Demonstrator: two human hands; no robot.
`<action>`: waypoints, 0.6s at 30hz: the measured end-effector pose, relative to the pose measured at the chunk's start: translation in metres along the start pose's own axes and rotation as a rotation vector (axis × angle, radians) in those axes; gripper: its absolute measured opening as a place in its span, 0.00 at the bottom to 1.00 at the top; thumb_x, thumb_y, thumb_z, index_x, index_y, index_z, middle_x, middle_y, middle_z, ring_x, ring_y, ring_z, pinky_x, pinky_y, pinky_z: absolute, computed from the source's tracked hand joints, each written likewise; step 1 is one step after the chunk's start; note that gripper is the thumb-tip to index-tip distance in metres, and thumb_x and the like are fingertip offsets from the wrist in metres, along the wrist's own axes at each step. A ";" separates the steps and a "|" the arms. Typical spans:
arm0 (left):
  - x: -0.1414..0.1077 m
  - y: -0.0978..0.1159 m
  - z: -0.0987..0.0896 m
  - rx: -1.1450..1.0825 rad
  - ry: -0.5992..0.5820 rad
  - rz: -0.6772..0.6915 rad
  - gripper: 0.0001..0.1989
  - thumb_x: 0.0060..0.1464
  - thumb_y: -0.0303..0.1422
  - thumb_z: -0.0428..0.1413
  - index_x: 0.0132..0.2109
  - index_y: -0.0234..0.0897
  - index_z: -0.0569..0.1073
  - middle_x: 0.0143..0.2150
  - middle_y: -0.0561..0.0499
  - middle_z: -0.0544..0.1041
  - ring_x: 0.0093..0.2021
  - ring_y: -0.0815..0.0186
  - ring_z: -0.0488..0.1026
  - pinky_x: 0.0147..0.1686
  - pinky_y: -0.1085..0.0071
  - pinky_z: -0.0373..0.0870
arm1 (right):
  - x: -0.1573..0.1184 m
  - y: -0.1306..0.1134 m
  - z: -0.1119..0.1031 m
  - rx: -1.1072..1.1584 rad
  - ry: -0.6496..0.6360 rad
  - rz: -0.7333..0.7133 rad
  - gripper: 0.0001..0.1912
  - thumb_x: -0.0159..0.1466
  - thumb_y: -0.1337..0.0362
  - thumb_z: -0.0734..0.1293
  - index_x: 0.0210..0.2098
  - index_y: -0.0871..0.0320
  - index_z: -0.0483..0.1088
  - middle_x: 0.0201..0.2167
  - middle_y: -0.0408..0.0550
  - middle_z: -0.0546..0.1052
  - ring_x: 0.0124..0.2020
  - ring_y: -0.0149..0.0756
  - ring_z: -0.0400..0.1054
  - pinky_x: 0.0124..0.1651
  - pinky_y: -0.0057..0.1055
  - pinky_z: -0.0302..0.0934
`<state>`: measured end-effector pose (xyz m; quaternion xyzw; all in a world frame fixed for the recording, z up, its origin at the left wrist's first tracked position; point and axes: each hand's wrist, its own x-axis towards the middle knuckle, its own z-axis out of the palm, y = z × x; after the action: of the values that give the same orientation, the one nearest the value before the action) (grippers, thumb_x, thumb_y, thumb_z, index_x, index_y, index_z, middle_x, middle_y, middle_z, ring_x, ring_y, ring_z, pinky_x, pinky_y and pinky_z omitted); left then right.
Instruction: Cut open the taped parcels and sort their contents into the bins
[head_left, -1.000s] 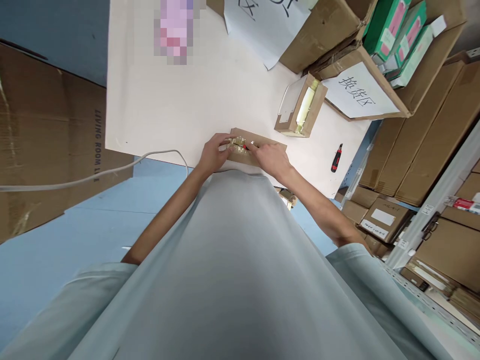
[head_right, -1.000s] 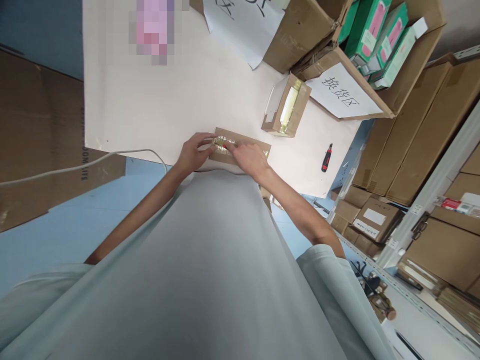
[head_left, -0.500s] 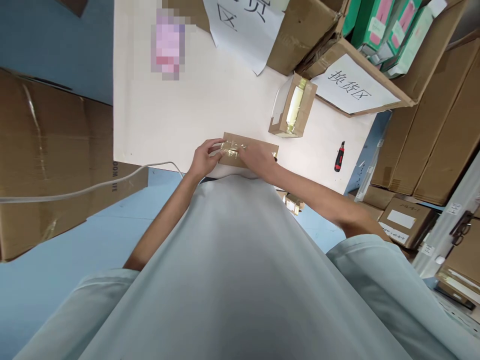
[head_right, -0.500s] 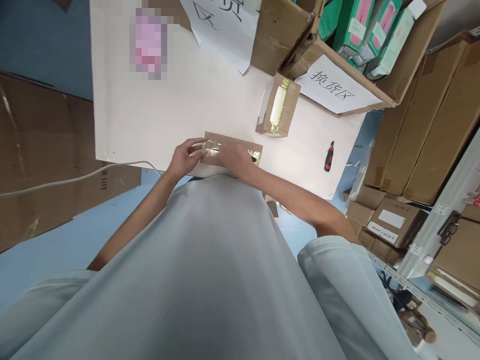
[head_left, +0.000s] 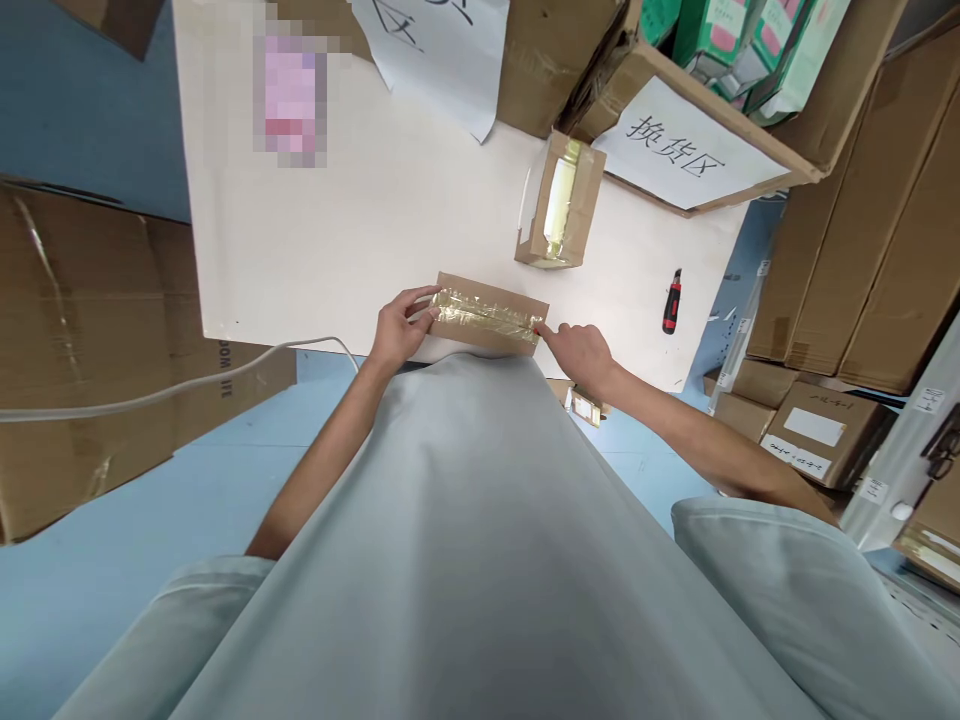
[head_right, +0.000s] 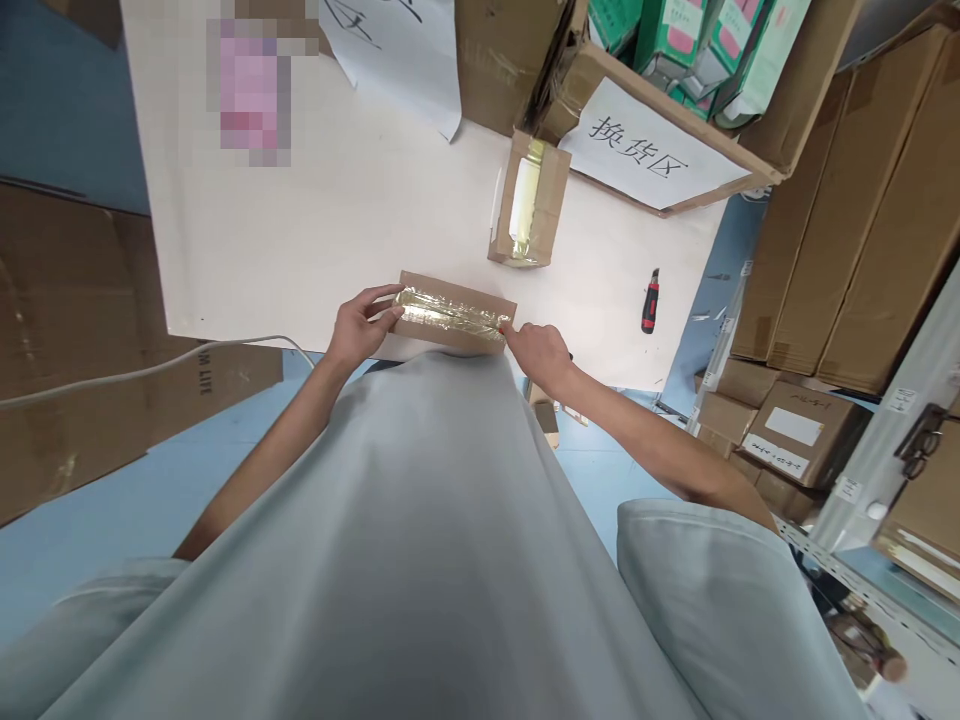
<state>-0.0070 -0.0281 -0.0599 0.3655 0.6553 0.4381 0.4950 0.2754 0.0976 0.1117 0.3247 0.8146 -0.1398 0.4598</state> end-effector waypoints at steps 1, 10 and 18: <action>0.000 0.000 0.000 -0.003 0.001 -0.007 0.30 0.63 0.52 0.67 0.64 0.40 0.81 0.69 0.39 0.80 0.66 0.48 0.81 0.71 0.46 0.76 | -0.002 0.004 0.004 -0.001 -0.004 0.004 0.36 0.77 0.77 0.56 0.82 0.58 0.54 0.52 0.64 0.84 0.50 0.47 0.82 0.43 0.36 0.61; 0.000 0.009 0.009 0.023 -0.006 -0.027 0.31 0.60 0.54 0.68 0.62 0.40 0.81 0.68 0.37 0.81 0.65 0.47 0.82 0.67 0.50 0.80 | -0.007 0.035 0.041 0.038 0.015 -0.018 0.36 0.76 0.77 0.57 0.81 0.50 0.55 0.53 0.60 0.83 0.46 0.46 0.81 0.41 0.37 0.56; 0.003 0.014 0.006 0.078 -0.037 -0.058 0.31 0.60 0.54 0.67 0.63 0.40 0.80 0.67 0.38 0.81 0.62 0.49 0.83 0.65 0.52 0.81 | 0.017 0.055 0.095 0.191 0.152 -0.053 0.29 0.86 0.56 0.45 0.81 0.47 0.56 0.60 0.56 0.81 0.52 0.43 0.78 0.36 0.34 0.50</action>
<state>-0.0013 -0.0191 -0.0487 0.3733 0.6730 0.3909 0.5048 0.3677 0.0959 0.0504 0.3552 0.8383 -0.2037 0.3601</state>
